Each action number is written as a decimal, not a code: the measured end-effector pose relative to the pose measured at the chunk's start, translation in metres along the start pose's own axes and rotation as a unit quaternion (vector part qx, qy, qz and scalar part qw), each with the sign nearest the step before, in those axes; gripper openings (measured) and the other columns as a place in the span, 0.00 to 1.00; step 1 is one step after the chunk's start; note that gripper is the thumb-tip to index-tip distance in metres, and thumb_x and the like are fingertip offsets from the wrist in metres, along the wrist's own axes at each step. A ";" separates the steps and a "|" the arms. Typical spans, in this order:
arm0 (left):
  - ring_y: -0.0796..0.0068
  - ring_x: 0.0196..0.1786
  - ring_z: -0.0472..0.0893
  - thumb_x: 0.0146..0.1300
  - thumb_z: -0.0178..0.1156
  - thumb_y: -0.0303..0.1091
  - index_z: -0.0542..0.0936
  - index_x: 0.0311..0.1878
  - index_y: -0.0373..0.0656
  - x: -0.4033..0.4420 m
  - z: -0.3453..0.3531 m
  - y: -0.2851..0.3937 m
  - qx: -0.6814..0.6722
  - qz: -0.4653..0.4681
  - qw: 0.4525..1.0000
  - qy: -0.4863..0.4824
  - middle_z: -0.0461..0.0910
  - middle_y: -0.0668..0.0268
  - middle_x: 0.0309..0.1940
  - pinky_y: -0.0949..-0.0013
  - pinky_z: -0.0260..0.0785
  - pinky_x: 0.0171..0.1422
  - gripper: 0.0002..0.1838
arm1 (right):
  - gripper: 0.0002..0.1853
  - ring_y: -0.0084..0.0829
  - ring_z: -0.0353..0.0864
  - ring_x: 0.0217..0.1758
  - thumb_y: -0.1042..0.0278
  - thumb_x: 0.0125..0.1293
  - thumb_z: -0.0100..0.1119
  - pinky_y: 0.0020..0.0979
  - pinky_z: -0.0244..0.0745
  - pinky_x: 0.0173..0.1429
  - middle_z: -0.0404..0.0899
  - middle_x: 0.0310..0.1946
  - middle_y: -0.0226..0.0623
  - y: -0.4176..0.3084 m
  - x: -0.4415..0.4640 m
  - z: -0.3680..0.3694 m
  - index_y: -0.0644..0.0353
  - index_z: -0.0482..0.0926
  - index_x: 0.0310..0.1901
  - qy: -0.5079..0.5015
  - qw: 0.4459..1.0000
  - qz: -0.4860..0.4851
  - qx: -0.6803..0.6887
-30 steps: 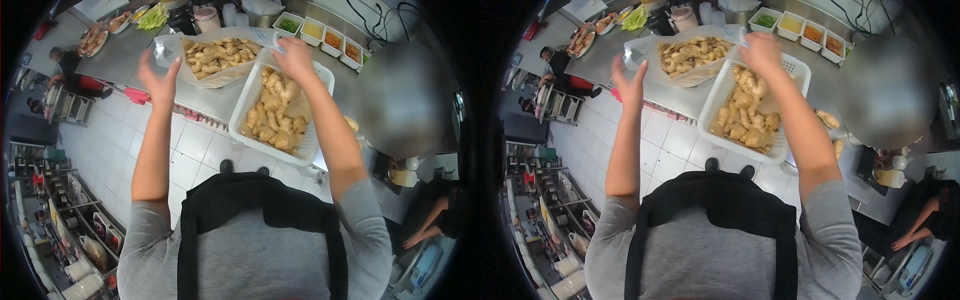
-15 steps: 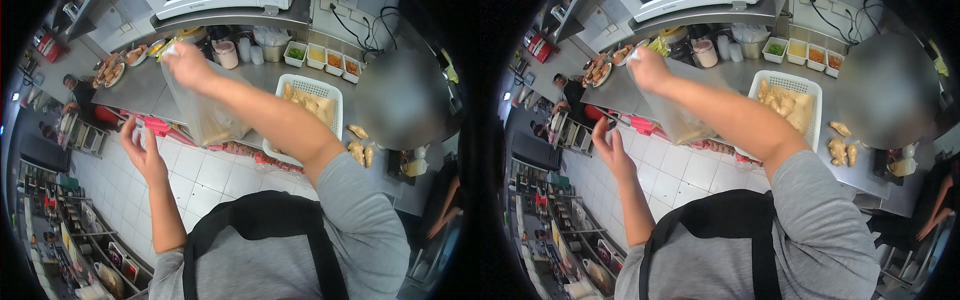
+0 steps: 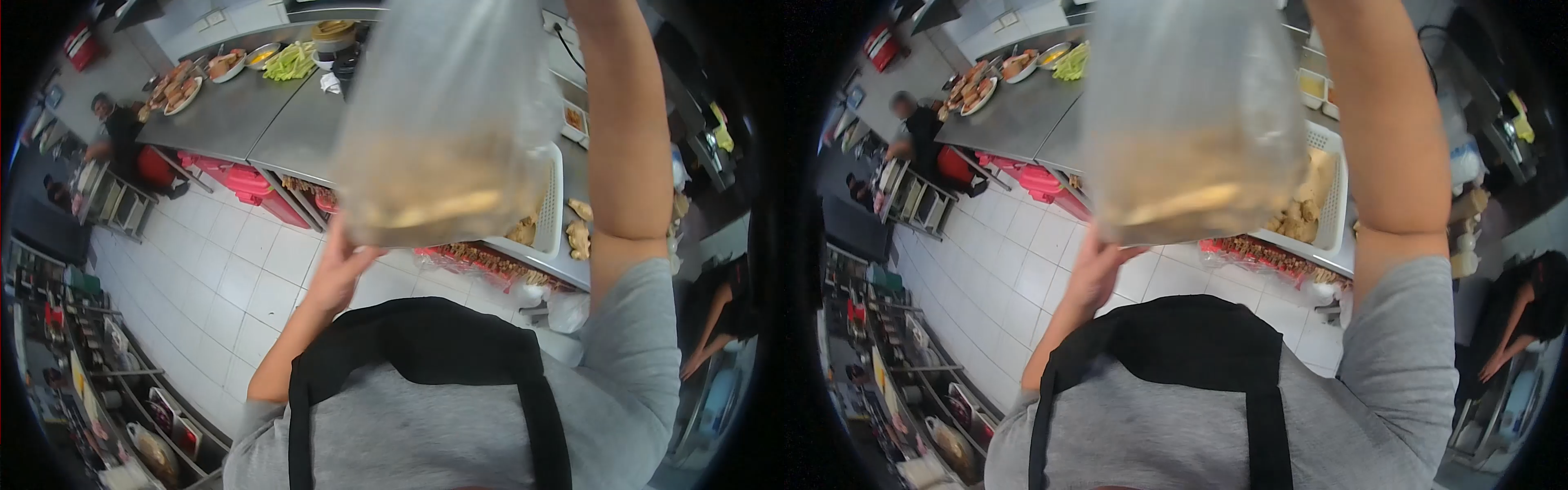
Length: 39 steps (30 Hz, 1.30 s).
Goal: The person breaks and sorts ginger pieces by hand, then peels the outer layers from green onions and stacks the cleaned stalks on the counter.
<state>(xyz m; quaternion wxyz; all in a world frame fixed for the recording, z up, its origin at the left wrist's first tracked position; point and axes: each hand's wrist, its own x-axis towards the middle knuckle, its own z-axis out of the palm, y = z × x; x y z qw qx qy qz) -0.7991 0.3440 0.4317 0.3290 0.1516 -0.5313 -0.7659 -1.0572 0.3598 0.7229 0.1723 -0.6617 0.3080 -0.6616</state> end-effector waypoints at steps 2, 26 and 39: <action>0.69 0.64 0.64 0.61 0.59 0.40 0.58 0.65 0.44 0.019 0.020 -0.019 0.085 -0.063 0.990 -0.094 0.65 0.62 0.61 0.60 0.60 0.64 0.32 | 0.15 0.15 0.51 0.12 0.62 0.71 0.41 0.20 0.48 0.17 0.59 0.12 0.20 0.013 0.004 -0.033 0.55 0.67 0.25 -0.004 0.990 0.089 0.113; 0.72 0.36 0.80 0.70 0.44 0.47 0.64 0.39 0.47 0.059 0.127 -0.182 -0.187 -0.209 0.933 0.224 0.77 0.68 0.32 0.68 0.71 0.44 0.13 | 0.20 0.41 0.75 0.48 0.63 0.61 0.49 0.36 0.65 0.56 0.78 0.44 0.46 0.282 -0.269 -0.315 0.69 0.73 0.49 -0.163 0.796 0.449 -0.372; 0.72 0.50 0.71 0.63 0.52 0.27 0.59 0.56 0.41 -0.090 -0.003 -0.120 -0.132 0.039 0.856 0.498 0.68 0.61 0.48 0.67 0.68 0.52 0.20 | 0.20 0.35 0.78 0.42 0.63 0.60 0.45 0.38 0.73 0.43 0.78 0.40 0.41 0.244 -0.277 -0.060 0.65 0.71 0.51 -0.265 0.715 0.641 -0.085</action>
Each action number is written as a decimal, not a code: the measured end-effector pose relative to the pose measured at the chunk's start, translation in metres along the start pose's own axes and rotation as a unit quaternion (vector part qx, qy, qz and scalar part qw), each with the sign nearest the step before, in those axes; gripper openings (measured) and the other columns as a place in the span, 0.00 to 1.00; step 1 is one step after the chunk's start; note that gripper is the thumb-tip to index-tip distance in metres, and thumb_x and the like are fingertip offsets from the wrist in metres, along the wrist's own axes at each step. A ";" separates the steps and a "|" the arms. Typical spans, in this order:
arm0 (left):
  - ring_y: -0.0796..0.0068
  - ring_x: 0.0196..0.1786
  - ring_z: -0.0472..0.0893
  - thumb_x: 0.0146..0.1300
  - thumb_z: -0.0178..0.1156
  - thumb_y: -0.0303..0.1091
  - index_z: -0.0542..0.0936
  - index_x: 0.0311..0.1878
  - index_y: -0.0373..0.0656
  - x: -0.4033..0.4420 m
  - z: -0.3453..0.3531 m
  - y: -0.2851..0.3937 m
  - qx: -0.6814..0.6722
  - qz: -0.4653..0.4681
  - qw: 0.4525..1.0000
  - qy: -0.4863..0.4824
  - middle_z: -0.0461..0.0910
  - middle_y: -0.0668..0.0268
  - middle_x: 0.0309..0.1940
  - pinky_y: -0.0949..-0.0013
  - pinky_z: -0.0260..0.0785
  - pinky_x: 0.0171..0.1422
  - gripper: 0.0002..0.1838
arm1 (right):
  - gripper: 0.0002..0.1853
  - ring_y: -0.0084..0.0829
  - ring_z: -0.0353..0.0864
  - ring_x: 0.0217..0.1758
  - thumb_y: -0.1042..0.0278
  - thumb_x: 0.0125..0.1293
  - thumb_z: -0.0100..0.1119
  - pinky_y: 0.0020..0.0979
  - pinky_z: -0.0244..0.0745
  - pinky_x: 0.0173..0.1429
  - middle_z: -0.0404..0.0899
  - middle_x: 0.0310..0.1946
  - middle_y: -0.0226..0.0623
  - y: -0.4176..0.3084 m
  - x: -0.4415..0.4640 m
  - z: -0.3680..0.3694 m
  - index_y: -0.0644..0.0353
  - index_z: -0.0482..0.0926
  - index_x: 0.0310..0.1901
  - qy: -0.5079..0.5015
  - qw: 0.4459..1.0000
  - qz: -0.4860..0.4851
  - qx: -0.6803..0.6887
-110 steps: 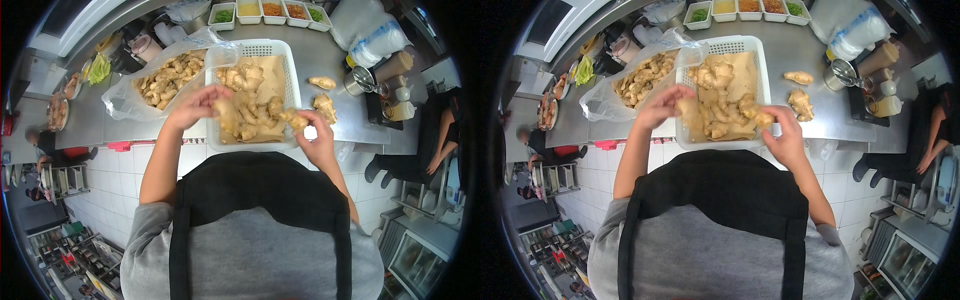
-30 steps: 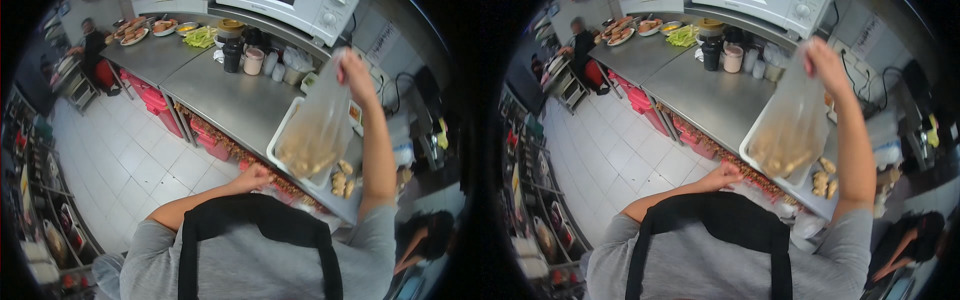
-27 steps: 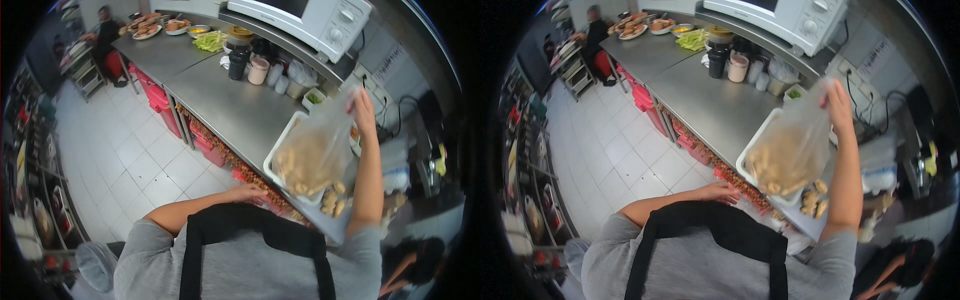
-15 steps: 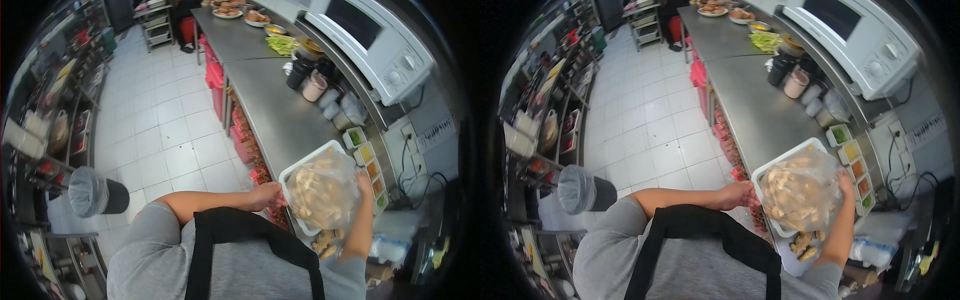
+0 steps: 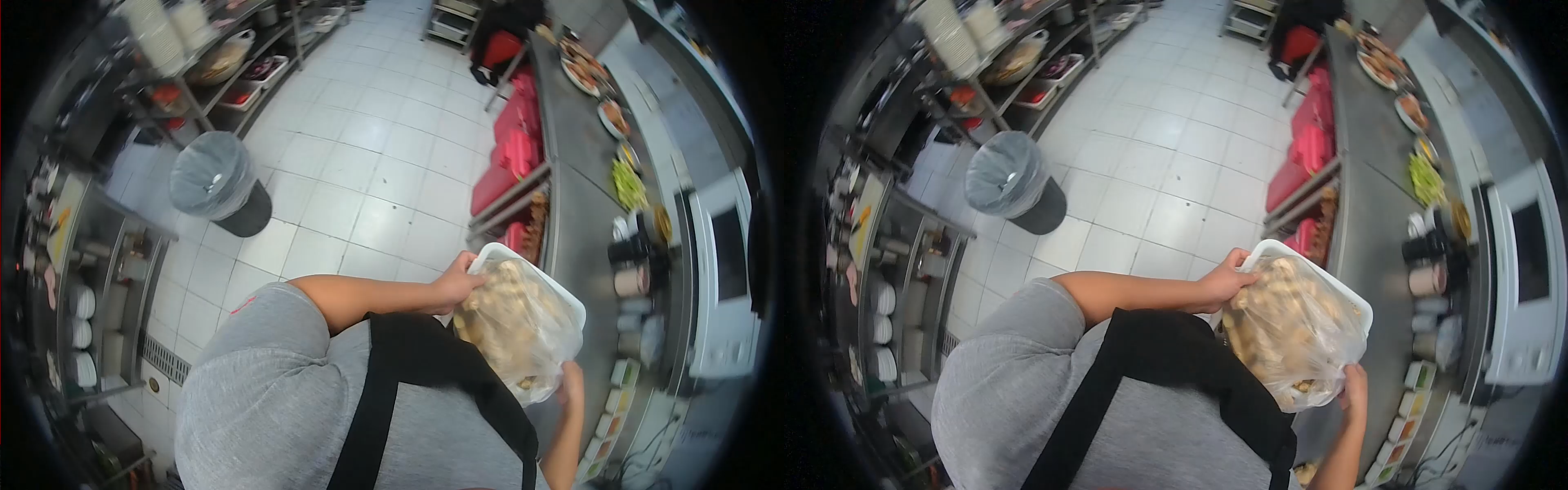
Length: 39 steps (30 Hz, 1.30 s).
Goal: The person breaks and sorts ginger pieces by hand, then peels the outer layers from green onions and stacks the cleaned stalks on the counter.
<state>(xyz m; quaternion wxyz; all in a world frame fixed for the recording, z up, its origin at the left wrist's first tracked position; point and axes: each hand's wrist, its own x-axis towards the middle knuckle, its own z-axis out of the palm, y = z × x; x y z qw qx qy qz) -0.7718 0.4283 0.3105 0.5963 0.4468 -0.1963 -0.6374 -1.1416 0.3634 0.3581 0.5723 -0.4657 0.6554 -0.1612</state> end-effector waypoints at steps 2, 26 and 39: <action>0.72 0.50 0.71 0.63 0.52 0.27 0.60 0.56 0.41 0.000 -0.032 0.036 0.026 0.038 0.999 0.004 0.68 0.62 0.48 0.68 0.67 0.52 0.19 | 0.22 0.38 0.78 0.45 0.58 0.62 0.46 0.40 0.73 0.47 0.77 0.44 0.41 -0.011 0.021 0.032 0.64 0.70 0.53 -0.038 0.997 0.026 0.057; 0.65 0.51 0.70 0.58 0.57 0.33 0.67 0.54 0.41 0.176 -0.400 0.328 0.246 0.148 0.920 0.266 0.67 0.56 0.49 0.66 0.64 0.54 0.21 | 0.20 0.33 0.79 0.47 0.64 0.60 0.57 0.37 0.74 0.51 0.78 0.45 0.38 -0.292 0.352 0.513 0.61 0.72 0.53 -0.385 0.917 0.104 -0.013; 0.64 0.68 0.56 0.69 0.42 0.53 0.59 0.67 0.45 0.144 -0.704 0.408 -0.116 0.156 0.848 0.492 0.62 0.58 0.64 0.61 0.47 0.70 0.30 | 0.20 0.36 0.80 0.45 0.70 0.60 0.60 0.40 0.78 0.49 0.77 0.46 0.43 -0.427 0.449 0.875 0.64 0.71 0.53 -0.487 0.854 0.174 -0.056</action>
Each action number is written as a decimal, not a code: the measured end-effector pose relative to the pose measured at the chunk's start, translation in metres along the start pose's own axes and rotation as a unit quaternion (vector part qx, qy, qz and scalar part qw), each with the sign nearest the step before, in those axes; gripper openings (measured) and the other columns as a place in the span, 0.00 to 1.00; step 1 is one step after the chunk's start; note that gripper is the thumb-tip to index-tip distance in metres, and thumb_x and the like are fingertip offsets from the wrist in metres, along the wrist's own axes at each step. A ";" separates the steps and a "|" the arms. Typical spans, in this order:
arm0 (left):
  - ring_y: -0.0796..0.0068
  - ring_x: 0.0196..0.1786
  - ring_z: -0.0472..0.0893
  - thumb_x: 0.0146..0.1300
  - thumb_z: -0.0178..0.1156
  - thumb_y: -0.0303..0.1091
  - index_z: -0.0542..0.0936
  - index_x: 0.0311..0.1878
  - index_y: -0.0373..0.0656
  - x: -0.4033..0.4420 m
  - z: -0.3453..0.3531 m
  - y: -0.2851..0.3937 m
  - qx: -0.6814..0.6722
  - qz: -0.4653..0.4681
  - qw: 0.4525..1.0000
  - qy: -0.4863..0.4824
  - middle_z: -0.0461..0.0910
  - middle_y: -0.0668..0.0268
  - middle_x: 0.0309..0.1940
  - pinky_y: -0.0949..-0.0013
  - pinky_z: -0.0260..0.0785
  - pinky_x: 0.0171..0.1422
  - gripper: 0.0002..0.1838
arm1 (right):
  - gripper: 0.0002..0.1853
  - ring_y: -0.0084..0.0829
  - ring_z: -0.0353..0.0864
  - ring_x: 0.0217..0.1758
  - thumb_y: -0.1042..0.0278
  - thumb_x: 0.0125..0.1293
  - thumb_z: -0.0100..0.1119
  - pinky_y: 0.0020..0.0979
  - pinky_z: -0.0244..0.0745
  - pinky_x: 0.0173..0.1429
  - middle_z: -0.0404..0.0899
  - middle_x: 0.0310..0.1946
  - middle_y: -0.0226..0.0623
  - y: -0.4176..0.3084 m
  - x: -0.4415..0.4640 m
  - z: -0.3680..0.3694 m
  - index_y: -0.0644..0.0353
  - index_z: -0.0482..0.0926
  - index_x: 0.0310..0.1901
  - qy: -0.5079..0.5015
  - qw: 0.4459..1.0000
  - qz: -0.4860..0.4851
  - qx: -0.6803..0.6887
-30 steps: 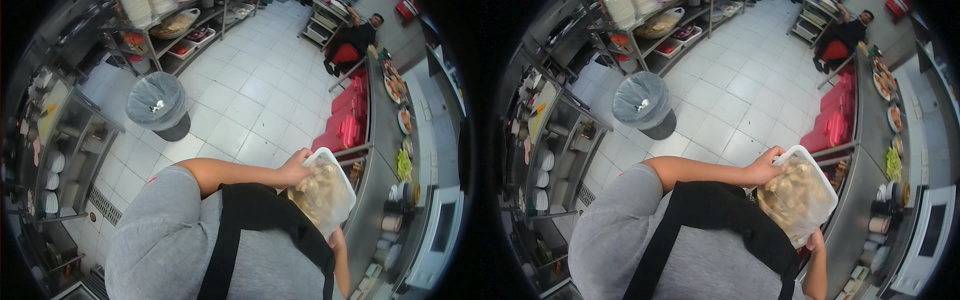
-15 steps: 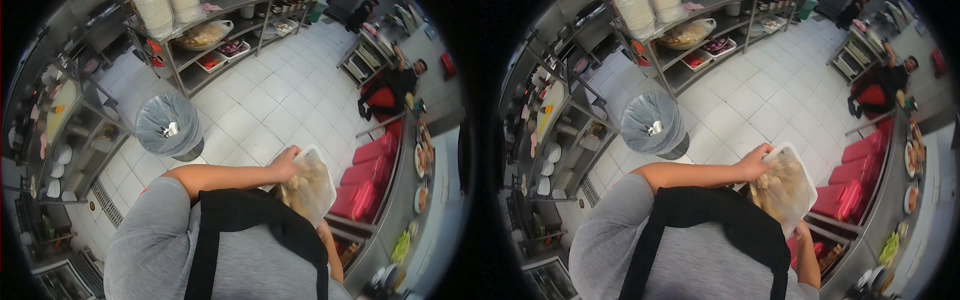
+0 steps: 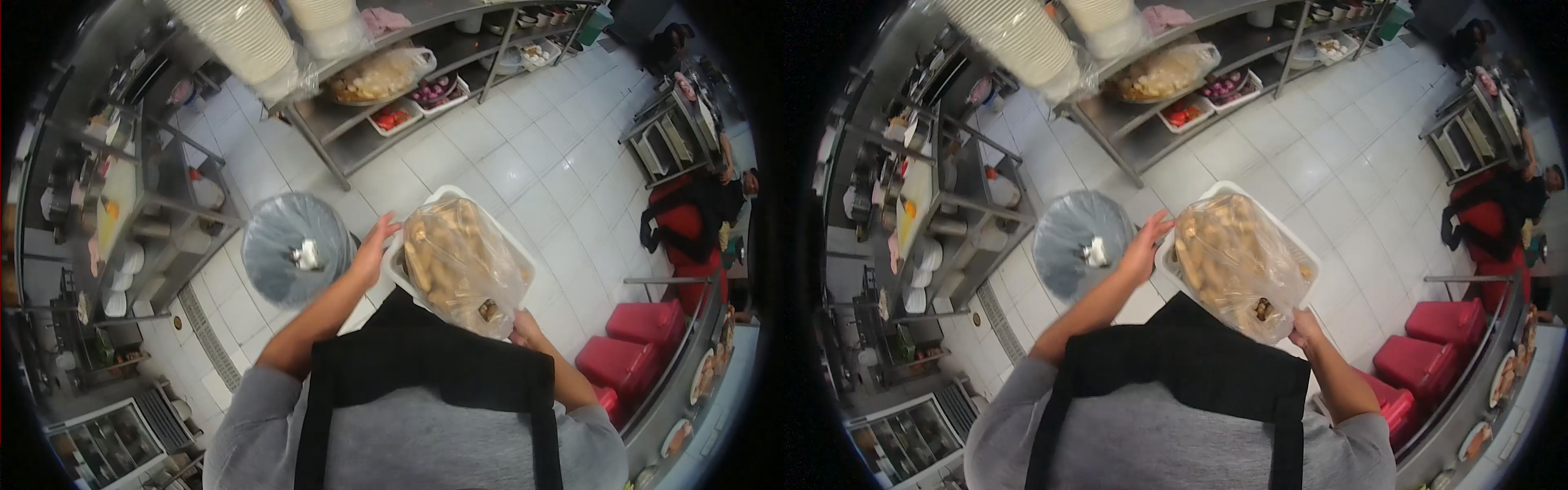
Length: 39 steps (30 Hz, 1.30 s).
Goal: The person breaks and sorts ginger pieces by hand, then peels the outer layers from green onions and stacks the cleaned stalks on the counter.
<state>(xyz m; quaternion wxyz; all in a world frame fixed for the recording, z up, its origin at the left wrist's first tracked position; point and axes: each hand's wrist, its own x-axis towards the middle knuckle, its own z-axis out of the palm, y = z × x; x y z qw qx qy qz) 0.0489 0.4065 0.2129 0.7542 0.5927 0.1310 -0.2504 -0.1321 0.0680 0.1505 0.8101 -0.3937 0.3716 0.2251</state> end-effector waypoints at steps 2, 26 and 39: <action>0.60 0.66 0.61 0.69 0.44 0.47 0.60 0.66 0.37 0.032 -0.045 -0.035 0.026 0.035 0.992 0.116 0.64 0.52 0.62 0.65 0.49 0.69 0.29 | 0.21 0.36 0.80 0.46 0.70 0.60 0.60 0.40 0.78 0.50 0.76 0.47 0.43 -0.021 0.057 0.032 0.63 0.69 0.54 -0.010 1.000 0.015 0.010; 0.35 0.69 0.48 0.51 0.56 0.66 0.61 0.65 0.77 0.156 -0.088 -0.178 0.640 -0.177 0.747 -0.010 0.41 0.64 0.72 0.34 0.50 0.65 0.35 | 0.28 0.48 0.80 0.40 0.69 0.61 0.55 0.46 0.81 0.30 0.70 0.51 0.51 0.010 0.721 0.320 0.60 0.57 0.61 0.047 0.996 0.038 -0.071; 0.46 0.67 0.59 0.56 0.57 0.56 0.68 0.62 0.59 0.177 -0.068 -0.136 0.636 -0.153 0.751 -0.089 0.55 0.56 0.68 0.37 0.52 0.65 0.31 | 0.45 0.48 0.67 0.61 0.39 0.53 0.60 0.55 0.64 0.60 0.63 0.62 0.46 -0.022 0.616 0.208 0.53 0.56 0.67 -0.074 0.842 0.143 -0.516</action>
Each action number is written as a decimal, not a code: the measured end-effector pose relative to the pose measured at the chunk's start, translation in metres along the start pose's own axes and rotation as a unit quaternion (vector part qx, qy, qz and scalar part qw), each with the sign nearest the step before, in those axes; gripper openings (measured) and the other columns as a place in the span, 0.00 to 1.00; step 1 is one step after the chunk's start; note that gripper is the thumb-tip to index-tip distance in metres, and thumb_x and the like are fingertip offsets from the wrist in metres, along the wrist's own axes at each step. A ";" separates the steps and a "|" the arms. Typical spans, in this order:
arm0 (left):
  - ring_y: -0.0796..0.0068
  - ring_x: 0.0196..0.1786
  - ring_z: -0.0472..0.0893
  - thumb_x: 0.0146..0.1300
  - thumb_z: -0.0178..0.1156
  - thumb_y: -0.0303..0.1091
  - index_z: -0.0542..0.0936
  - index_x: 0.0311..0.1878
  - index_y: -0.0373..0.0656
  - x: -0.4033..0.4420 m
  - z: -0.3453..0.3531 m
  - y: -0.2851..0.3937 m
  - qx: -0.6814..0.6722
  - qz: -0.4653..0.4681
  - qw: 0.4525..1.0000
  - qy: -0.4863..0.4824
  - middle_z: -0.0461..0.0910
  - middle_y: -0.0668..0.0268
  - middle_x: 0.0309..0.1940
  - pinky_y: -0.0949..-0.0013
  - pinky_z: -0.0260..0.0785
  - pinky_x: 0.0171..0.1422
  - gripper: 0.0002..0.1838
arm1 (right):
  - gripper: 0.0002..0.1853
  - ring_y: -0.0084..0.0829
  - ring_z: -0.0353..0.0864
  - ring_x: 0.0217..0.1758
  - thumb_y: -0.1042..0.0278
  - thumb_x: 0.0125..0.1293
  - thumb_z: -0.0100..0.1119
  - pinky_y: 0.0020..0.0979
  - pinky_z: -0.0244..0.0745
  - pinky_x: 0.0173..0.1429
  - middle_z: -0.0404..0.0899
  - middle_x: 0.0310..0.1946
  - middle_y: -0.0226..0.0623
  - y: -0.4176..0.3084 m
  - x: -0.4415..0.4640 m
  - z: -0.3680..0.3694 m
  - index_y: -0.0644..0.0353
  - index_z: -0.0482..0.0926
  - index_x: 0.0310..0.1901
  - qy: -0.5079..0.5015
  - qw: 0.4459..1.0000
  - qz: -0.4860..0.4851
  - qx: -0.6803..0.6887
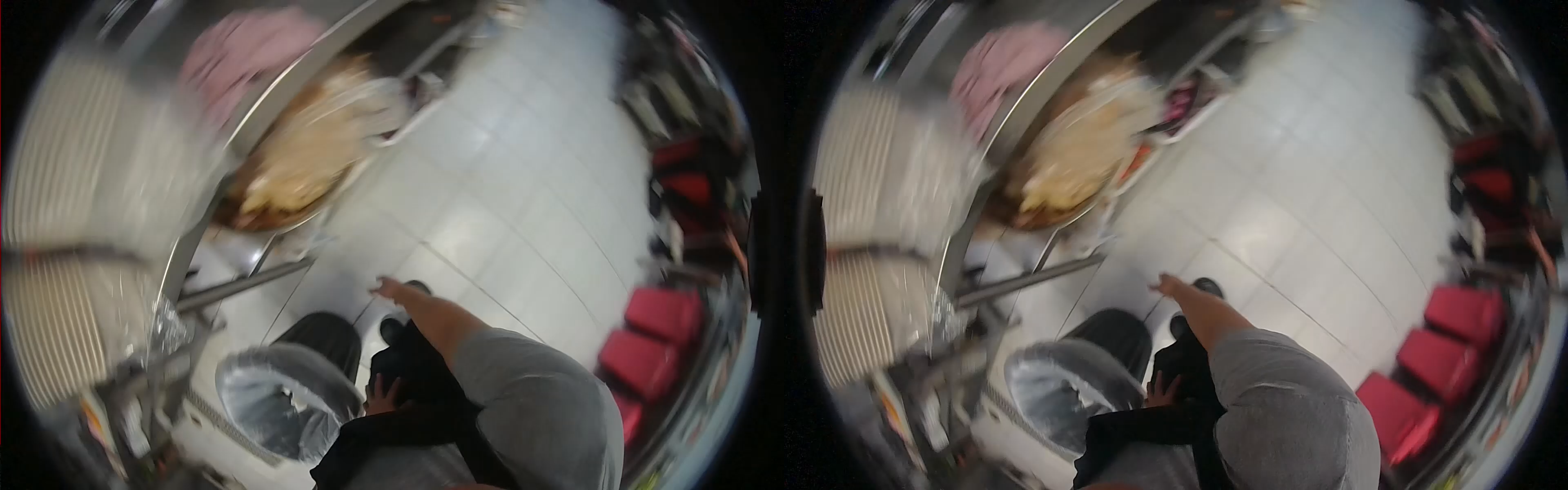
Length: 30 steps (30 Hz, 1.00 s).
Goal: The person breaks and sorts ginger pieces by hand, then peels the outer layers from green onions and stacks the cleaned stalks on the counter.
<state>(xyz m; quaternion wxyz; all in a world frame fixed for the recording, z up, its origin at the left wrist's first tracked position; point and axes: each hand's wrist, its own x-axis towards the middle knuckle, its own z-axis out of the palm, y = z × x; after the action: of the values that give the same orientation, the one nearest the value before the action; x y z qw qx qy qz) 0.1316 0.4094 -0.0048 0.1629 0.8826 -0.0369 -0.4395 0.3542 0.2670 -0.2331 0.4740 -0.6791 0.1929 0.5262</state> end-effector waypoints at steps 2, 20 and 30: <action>0.48 0.65 0.61 0.57 0.57 0.54 0.68 0.61 0.57 -0.002 -0.016 0.013 0.024 0.045 0.998 -0.030 0.58 0.56 0.66 0.39 0.53 0.65 0.29 | 0.36 0.46 0.69 0.60 0.39 0.55 0.56 0.39 0.62 0.64 0.70 0.56 0.50 0.088 -0.083 -0.031 0.60 0.70 0.58 0.052 0.962 -0.056 -0.260; 0.65 0.44 0.76 0.61 0.51 0.29 0.77 0.39 0.39 -0.289 -0.250 0.348 -0.028 0.792 0.451 -0.411 0.77 0.59 0.40 0.65 0.68 0.49 0.07 | 0.16 0.21 0.73 0.41 0.54 0.67 0.51 0.27 0.71 0.46 0.76 0.37 0.30 -0.028 -0.646 -0.013 0.59 0.75 0.44 0.080 0.814 -0.501 0.282; 0.65 0.32 0.72 0.54 0.51 0.43 0.73 0.33 0.44 -0.531 -0.151 0.322 -0.046 0.921 0.093 -0.375 0.70 0.65 0.32 0.64 0.64 0.33 0.12 | 0.18 0.23 0.73 0.32 0.53 0.63 0.53 0.28 0.67 0.38 0.78 0.26 0.32 -0.076 -0.757 0.038 0.62 0.78 0.29 0.237 0.823 -0.513 -0.049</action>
<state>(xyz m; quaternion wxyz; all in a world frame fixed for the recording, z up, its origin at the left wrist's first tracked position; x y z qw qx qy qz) -0.0488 0.2544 0.5879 0.4467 -0.1240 -0.8575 -0.2232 0.1107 0.1558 0.4803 0.5816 -0.8060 -0.1029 0.0386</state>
